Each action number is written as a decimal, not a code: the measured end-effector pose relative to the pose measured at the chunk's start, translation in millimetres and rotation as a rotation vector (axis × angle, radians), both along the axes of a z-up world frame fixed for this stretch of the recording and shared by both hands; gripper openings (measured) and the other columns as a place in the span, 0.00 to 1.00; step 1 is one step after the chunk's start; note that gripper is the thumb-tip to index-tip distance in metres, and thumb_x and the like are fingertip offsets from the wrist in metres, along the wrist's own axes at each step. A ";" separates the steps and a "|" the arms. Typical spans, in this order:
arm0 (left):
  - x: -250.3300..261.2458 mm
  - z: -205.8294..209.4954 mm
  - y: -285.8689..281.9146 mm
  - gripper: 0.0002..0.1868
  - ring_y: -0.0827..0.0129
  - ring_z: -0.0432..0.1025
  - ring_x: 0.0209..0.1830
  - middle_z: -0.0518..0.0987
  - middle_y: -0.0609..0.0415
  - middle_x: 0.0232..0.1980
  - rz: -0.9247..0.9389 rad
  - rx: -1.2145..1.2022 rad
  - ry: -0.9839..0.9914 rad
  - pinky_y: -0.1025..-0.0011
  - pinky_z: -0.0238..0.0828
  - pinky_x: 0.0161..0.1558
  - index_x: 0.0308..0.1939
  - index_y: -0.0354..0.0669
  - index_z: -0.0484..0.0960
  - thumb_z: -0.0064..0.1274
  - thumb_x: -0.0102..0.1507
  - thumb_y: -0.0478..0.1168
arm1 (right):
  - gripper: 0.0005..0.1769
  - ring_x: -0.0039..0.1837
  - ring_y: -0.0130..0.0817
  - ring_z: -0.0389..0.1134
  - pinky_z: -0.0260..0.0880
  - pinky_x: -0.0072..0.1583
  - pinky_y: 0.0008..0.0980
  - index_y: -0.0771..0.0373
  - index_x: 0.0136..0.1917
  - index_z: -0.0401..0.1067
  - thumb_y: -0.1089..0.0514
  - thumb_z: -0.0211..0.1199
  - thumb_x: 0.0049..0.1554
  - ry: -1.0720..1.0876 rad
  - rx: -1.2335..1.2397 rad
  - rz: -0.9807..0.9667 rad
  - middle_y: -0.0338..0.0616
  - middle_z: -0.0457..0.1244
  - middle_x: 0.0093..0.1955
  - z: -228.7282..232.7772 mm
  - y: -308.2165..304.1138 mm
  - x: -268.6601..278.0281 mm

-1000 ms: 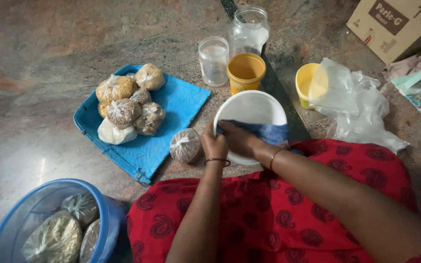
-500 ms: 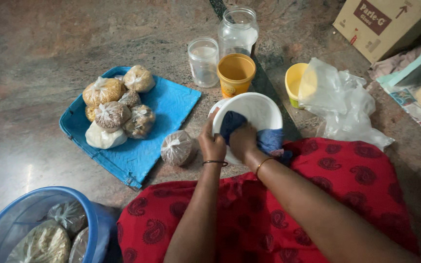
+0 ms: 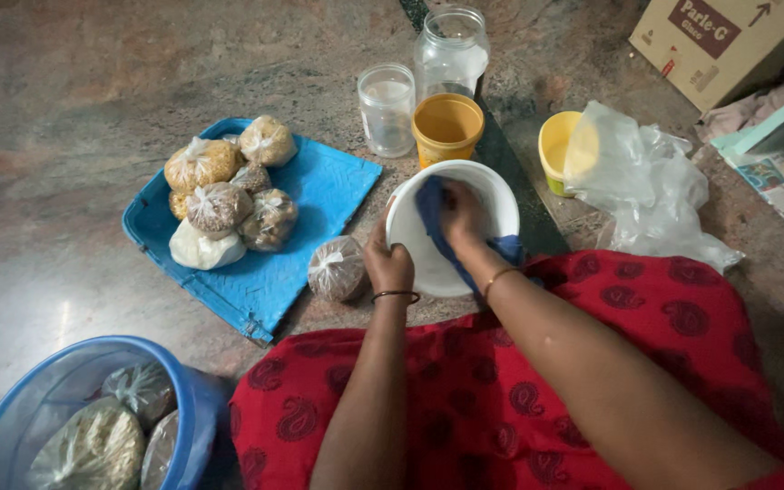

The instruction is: The person pours grains from a pink bowl into a clear plastic bag, ties the bag, and places it on a blue tray. Then the person wipes a pink lid and a white bucket with a blue cloth.

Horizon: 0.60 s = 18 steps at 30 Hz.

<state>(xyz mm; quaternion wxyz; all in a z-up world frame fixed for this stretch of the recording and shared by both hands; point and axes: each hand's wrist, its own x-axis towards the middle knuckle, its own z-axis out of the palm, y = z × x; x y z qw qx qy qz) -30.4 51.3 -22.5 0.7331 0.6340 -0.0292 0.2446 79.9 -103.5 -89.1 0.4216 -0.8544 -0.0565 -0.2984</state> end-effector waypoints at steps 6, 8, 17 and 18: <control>5.5 -11.7 10.0 0.35 0.60 0.78 0.56 0.84 0.42 0.54 0.056 0.072 0.115 0.67 0.73 0.62 0.60 0.33 0.80 0.41 0.48 0.18 | 0.26 0.67 0.59 0.62 0.61 0.67 0.48 0.62 0.59 0.70 0.58 0.69 0.48 0.229 -0.379 0.659 0.61 0.63 0.62 19.0 43.7 -15.4; -0.2 -7.2 6.0 0.36 0.60 0.78 0.56 0.84 0.41 0.53 0.102 0.091 0.084 0.66 0.72 0.63 0.61 0.33 0.79 0.39 0.49 0.19 | 0.23 0.67 0.60 0.63 0.64 0.67 0.48 0.63 0.59 0.71 0.59 0.67 0.50 0.303 -0.571 0.757 0.59 0.64 0.62 25.2 37.5 -33.5; -17.3 21.3 -4.7 0.41 0.55 0.72 0.68 0.79 0.40 0.64 0.115 0.126 -0.076 0.64 0.64 0.70 0.63 0.33 0.77 0.33 0.46 0.18 | 0.10 0.58 0.50 0.70 0.71 0.59 0.49 0.62 0.49 0.80 0.58 0.60 0.60 0.129 -1.294 0.231 0.53 0.70 0.51 73.1 -15.5 -27.7; -18.4 22.0 -4.3 0.41 0.56 0.72 0.69 0.79 0.40 0.65 0.108 0.115 -0.092 0.63 0.64 0.70 0.63 0.33 0.77 0.33 0.46 0.17 | 0.11 0.59 0.50 0.69 0.70 0.59 0.47 0.62 0.47 0.81 0.56 0.60 0.57 0.120 -1.270 0.216 0.52 0.69 0.50 76.0 -15.7 -27.6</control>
